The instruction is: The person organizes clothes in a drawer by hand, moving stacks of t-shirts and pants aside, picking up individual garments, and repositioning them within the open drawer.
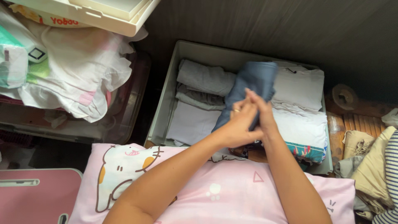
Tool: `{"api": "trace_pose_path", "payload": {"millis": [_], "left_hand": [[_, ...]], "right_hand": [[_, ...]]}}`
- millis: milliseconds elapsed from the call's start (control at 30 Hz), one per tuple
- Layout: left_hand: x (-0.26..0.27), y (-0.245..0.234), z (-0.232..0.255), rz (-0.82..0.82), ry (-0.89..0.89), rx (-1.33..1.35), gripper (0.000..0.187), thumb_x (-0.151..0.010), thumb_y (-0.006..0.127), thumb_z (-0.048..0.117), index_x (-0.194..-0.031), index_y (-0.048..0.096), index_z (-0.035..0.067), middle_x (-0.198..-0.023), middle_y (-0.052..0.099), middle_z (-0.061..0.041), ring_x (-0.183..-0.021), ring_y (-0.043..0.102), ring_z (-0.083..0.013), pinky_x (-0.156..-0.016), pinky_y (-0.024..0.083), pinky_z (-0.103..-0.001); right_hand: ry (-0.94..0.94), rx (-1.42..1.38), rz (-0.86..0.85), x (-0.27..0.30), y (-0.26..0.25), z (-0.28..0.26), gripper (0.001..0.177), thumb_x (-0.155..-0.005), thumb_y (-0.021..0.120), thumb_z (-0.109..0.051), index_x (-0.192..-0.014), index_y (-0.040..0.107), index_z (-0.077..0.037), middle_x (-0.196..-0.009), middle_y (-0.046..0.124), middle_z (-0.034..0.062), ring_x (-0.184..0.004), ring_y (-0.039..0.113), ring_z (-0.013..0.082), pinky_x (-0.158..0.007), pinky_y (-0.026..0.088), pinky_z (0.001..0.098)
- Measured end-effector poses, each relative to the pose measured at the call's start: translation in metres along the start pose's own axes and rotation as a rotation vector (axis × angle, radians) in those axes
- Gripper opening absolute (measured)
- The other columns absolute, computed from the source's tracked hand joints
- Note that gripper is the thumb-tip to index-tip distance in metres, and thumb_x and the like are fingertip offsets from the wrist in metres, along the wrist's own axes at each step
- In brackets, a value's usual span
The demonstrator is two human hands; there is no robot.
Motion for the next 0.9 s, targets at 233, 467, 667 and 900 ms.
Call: {"api": "trace_pose_path", "payload": {"millis": [233,467,667,900], "left_hand": [[0.014,0.009,0.014,-0.29,-0.116,-0.236,0.115,-0.09,0.073,0.06,-0.167,0.002,0.013,-0.171,-0.02,-0.023,-0.156,-0.018,-0.05,-0.113,0.003,-0.079],[0.026,-0.024,-0.022,-0.1,-0.457,-0.106,0.136,-0.07,0.087,0.042,-0.162,-0.011,0.024,-0.166,-0.03,-0.021,-0.145,-0.011,-0.0688,-0.1,0.038,-0.078],[0.028,-0.039,-0.028,-0.071,-0.434,-0.11,0.135,-0.068,0.089,0.036,-0.164,-0.006,0.027,-0.169,-0.027,-0.019,-0.148,-0.007,-0.0666,-0.099,0.037,-0.079],[0.03,-0.044,-0.031,-0.085,-0.47,-0.098,0.134,-0.067,0.09,0.034,-0.163,-0.003,0.028,-0.168,-0.025,-0.019,-0.148,-0.004,-0.0643,-0.105,0.037,-0.073]], "right_hand": [[0.109,-0.27,0.151,-0.026,-0.044,0.014,0.031,-0.093,0.072,-0.035,-0.109,0.065,-0.009,-0.103,0.069,0.0073,-0.092,0.068,0.0219,-0.084,0.059,0.0381],[0.025,-0.262,0.114,-0.022,-0.01,-0.002,0.039,-0.092,0.068,-0.028,-0.12,0.065,-0.001,-0.116,0.072,0.0131,-0.108,0.071,0.0244,-0.099,0.057,0.0401],[0.046,-0.324,0.113,-0.029,0.001,0.005,0.04,-0.091,0.069,-0.029,-0.121,0.064,-0.002,-0.118,0.071,0.0129,-0.109,0.07,0.0255,-0.099,0.056,0.0413],[0.078,-0.359,0.105,-0.031,0.001,0.015,0.043,-0.09,0.07,-0.03,-0.122,0.064,-0.002,-0.119,0.072,0.013,-0.11,0.069,0.026,-0.1,0.055,0.0415]]}}
Point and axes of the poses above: each hand's wrist, its own x-axis away from the middle knuckle, its own y-axis out of the palm, z = x × y, the point moved 9 cm from there along -x, towards the middle knuckle
